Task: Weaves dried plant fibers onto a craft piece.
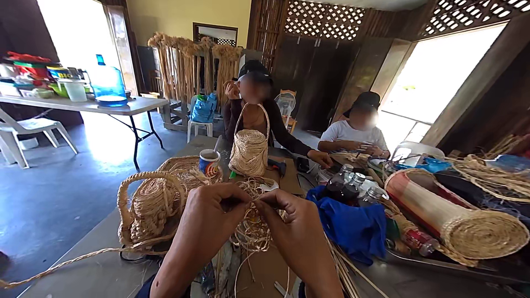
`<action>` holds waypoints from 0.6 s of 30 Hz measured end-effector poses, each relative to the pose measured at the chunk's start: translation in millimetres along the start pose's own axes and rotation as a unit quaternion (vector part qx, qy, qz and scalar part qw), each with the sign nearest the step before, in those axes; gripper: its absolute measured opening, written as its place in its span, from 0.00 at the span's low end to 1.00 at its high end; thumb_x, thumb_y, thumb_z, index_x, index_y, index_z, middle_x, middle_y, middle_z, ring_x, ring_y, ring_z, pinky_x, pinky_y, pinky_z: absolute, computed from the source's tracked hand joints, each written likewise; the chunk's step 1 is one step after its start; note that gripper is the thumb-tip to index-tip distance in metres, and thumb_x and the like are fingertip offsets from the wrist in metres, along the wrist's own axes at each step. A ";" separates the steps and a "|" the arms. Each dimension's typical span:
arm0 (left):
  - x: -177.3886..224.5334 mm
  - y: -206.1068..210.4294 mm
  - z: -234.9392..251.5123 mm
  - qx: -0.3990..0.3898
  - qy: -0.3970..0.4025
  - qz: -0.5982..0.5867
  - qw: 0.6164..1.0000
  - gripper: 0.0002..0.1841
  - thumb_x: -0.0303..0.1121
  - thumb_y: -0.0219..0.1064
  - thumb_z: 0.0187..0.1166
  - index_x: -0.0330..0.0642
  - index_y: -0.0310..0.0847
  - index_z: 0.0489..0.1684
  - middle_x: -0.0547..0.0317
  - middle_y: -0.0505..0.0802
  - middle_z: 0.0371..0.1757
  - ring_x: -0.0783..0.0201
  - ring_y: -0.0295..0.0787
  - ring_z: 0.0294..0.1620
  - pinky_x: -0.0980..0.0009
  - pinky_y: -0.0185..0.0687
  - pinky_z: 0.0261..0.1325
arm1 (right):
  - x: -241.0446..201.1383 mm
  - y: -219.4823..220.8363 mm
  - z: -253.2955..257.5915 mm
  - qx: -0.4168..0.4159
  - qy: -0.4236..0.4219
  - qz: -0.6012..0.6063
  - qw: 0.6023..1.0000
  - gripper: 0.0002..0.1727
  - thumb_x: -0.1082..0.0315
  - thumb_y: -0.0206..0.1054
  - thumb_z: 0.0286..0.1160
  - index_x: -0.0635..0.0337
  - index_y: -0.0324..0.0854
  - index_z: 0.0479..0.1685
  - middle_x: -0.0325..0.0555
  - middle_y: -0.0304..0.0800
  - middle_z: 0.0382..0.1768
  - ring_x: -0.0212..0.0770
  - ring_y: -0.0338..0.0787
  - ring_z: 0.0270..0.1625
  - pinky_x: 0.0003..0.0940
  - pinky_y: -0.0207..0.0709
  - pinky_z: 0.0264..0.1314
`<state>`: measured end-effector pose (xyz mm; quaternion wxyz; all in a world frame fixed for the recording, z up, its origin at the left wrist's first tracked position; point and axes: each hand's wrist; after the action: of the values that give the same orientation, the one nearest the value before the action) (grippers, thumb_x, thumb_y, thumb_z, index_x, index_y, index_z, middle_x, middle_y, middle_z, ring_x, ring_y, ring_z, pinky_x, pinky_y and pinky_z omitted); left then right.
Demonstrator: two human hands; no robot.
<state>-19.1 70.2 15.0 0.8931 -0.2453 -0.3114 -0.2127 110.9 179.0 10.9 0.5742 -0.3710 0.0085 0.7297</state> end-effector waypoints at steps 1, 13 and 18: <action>0.2 0.7 -0.3 -0.001 -0.001 -0.004 1.000 0.03 0.29 0.73 0.65 0.48 0.93 0.30 0.74 0.94 0.29 0.87 0.88 0.29 0.89 0.85 0.35 | -0.4 -0.5 -0.2 0.001 0.000 0.001 1.000 0.09 0.64 0.65 0.74 0.54 0.90 0.34 0.29 0.90 0.27 0.17 0.87 0.30 0.14 0.79 0.34; 3.1 -1.3 -2.5 -0.021 0.004 -0.024 0.999 0.03 0.26 0.74 0.67 0.44 0.93 0.32 0.72 0.94 0.30 0.85 0.88 0.30 0.87 0.86 0.35 | -2.7 -0.5 -2.7 -0.010 0.023 -0.023 0.999 0.10 0.61 0.63 0.73 0.50 0.91 0.34 0.28 0.90 0.27 0.20 0.87 0.32 0.21 0.80 0.34; 2.8 -0.2 -2.2 -0.026 0.007 -0.027 0.999 0.04 0.25 0.74 0.66 0.44 0.93 0.33 0.72 0.95 0.30 0.84 0.89 0.30 0.87 0.86 0.35 | -2.2 -3.2 -1.7 -0.025 0.034 -0.020 0.999 0.10 0.61 0.63 0.74 0.49 0.90 0.34 0.27 0.89 0.26 0.20 0.86 0.31 0.22 0.78 0.32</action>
<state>-16.2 68.1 15.4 0.8824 -0.2587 -0.3058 -0.2467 114.7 177.5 12.1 0.5788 -0.4098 0.0023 0.7050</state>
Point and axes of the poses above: each hand's wrist, its own z-axis towards the middle knuckle, its own y-axis out of the palm, x = y × z
